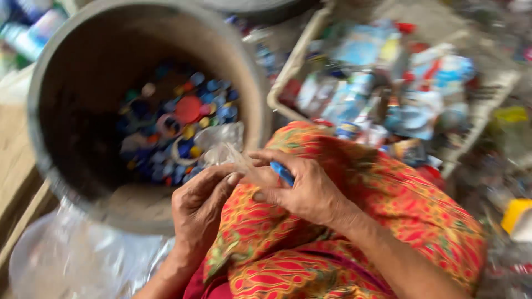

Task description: Sorting plastic bottles, cups, and caps into different containers while removing labels and rings using a cutter.

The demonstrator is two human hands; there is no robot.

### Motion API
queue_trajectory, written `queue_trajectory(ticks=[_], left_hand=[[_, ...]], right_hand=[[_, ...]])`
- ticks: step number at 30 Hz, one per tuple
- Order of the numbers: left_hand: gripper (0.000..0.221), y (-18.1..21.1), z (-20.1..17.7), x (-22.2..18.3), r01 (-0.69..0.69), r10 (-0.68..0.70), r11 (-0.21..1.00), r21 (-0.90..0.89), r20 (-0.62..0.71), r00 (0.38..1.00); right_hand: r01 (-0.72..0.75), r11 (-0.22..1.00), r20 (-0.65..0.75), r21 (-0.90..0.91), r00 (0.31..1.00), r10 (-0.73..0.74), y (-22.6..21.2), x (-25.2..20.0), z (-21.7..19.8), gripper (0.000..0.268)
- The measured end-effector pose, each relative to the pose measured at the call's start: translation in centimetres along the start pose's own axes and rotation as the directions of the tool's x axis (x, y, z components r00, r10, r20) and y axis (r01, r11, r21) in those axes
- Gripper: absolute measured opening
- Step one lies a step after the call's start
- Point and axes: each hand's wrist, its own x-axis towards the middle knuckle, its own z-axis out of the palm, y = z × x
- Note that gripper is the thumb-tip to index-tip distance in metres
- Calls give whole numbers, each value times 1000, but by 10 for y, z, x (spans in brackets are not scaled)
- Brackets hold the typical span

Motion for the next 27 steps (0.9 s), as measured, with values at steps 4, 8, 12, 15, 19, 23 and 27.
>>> queue_trajectory(ticks=[4,8,12,15,19,23,27], left_hand=[[12,25,73,30,-20,26,999,-27,260,965],[13,51,162,61,-154,128,988,7,522,843],[28,52,225,115,-434,261,901,5,792,551],[25,35,229,211,-391,275,918,66,603,749],[34,-91,170,400,-608,496,758,236,397,772],[32,-81,192,342,-189,184,982,5,212,960],[14,-55,207,230,-333,363,923,-193,153,919]], right_hand=[[164,927,-378,-337,878,-293,11,-45,-43,49],[-11,981,-674,-191,728,-123,50,-99,-94,27],[-127,964,-786,232,559,263,84,-143,-134,41],[-69,922,-819,382,436,372,91,-180,-153,44],[191,711,-731,677,290,618,108,-198,-168,28],[170,621,-572,765,622,534,127,-146,-165,22],[72,581,-453,811,705,546,131,-20,-171,48]])
